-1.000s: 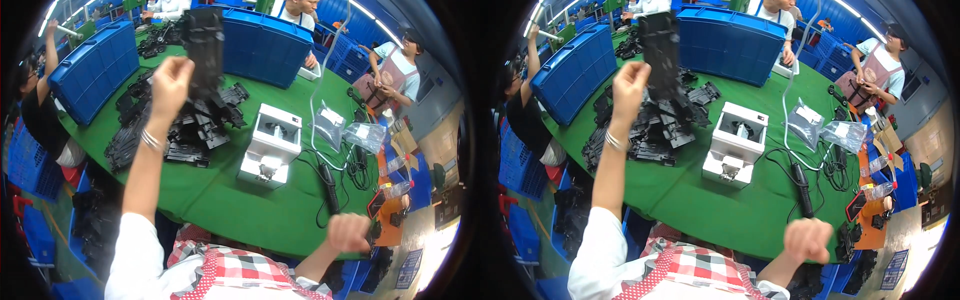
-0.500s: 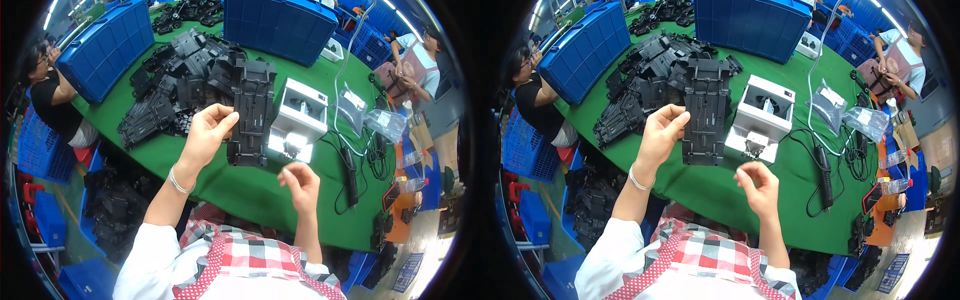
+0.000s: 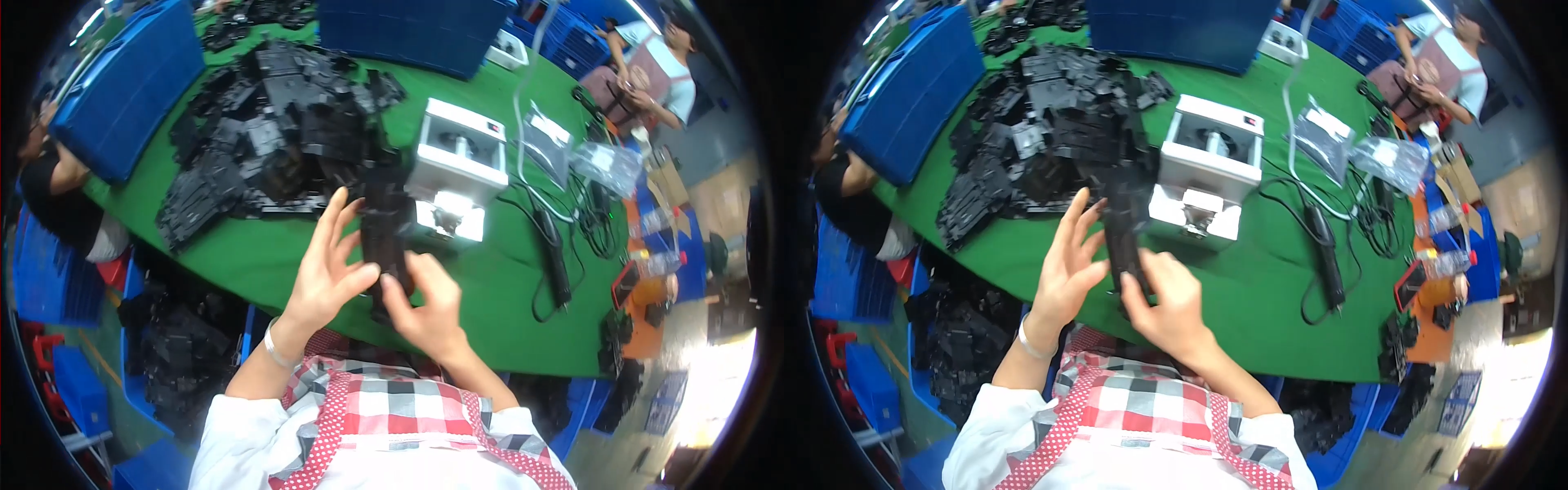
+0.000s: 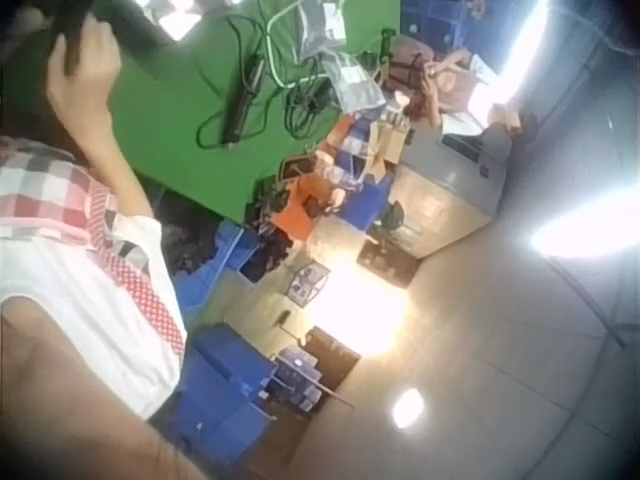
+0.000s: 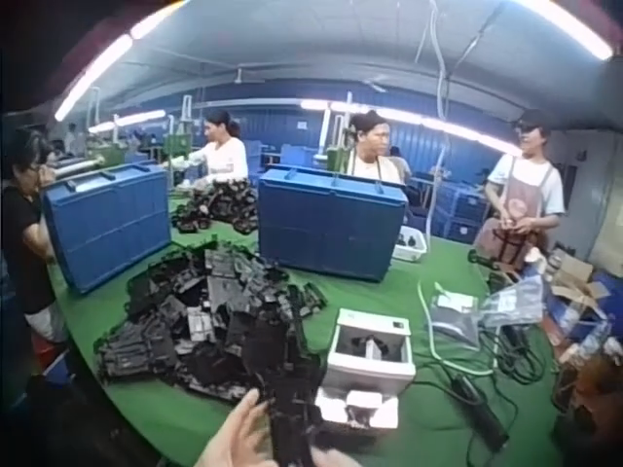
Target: The person assembles black plastic toy chassis parts by hand at a factory workbench, joining plastic frames with screws using an electric screwdriver.
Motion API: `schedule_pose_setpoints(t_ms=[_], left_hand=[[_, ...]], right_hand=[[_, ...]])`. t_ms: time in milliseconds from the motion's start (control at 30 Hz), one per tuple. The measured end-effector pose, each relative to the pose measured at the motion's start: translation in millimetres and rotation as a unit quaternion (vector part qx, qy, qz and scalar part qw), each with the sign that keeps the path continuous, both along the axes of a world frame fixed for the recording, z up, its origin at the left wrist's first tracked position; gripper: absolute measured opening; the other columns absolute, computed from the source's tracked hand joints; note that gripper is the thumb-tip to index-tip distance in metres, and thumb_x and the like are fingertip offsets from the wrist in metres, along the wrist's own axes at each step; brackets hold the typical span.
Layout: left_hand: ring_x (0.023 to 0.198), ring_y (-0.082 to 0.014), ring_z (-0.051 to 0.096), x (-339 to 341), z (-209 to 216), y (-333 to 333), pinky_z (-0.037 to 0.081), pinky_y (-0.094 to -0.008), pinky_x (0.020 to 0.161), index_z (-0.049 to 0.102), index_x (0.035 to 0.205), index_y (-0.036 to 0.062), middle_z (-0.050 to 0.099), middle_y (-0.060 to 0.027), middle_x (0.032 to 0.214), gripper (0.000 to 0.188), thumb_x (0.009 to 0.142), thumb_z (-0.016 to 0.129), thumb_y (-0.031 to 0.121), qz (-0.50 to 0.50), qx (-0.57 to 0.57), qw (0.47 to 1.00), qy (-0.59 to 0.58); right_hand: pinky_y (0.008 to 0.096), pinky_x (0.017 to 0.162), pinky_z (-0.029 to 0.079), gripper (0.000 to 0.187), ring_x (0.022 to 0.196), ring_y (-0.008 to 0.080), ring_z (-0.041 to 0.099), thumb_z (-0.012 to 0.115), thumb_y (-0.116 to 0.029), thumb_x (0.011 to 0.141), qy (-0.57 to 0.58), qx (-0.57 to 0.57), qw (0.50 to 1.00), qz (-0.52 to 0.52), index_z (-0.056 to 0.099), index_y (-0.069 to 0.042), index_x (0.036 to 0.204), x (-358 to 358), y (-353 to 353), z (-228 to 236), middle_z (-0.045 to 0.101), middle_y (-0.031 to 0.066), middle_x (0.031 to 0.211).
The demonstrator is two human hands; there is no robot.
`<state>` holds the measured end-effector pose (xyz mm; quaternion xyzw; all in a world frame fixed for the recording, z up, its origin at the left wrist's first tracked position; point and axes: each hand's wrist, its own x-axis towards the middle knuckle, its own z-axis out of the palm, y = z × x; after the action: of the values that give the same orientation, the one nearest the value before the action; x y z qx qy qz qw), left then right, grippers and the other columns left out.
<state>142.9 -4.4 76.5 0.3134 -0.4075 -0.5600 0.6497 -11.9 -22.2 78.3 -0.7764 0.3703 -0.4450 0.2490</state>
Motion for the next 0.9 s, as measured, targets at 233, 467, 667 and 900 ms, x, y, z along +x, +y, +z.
schedule_pose_setpoints(t_ms=[233,467,667,900], left_hand=[[0.102,-0.0246,0.057,-5.7,-9.5,3.9,0.053,-0.0428,0.085,0.044,0.12,-0.0006,0.054,-0.0138,0.111,0.034,0.088,0.054,0.006,0.06,0.183,0.977,0.094],[0.098,-0.0291,0.061,0.8,-27.2,-1.8,0.054,-0.0424,0.083,0.047,0.116,-0.0051,0.058,-0.0203,0.11,0.032,0.087,0.053,0.007,-0.028,0.249,0.96,0.123],[0.085,-0.0292,0.066,-0.2,-39.4,-6.3,0.058,-0.0369,0.071,0.055,0.109,-0.0036,0.063,-0.0182,0.1,0.025,0.088,0.054,0.009,-0.07,0.322,0.924,0.194],[0.079,-0.0229,0.067,3.5,-51.2,-11.8,0.058,-0.0325,0.063,0.056,0.108,-0.0028,0.064,-0.0158,0.094,0.029,0.088,0.059,0.019,-0.041,0.331,0.926,0.175]], right_hand=[[0.0364,0.079,0.048,0.029,0.09,0.0291,0.06,0.071,-0.015,0.073,0.107,-0.033,0.994,0.013,0.063,-0.003,0.098,-80.1,-24.2,19.7,0.062,0.0129,0.092],[0.0409,0.077,0.046,0.039,0.091,0.0336,0.058,0.07,-0.032,0.075,0.406,0.054,0.815,-0.411,0.063,-0.004,0.101,-245.5,-81.6,-44.1,0.061,0.0163,0.092],[0.0279,0.06,0.049,0.041,0.066,0.0158,0.062,0.073,-0.021,0.078,0.018,0.171,0.9,-0.401,0.058,0.005,0.106,-291.0,-74.0,-52.5,0.065,0.0101,0.082],[0.0254,0.042,0.045,0.03,0.05,0.0184,0.057,0.063,-0.02,0.084,-0.365,0.304,0.817,-0.327,0.051,0.003,0.1,-189.6,-14.5,-10.1,0.062,0.0156,0.07]])
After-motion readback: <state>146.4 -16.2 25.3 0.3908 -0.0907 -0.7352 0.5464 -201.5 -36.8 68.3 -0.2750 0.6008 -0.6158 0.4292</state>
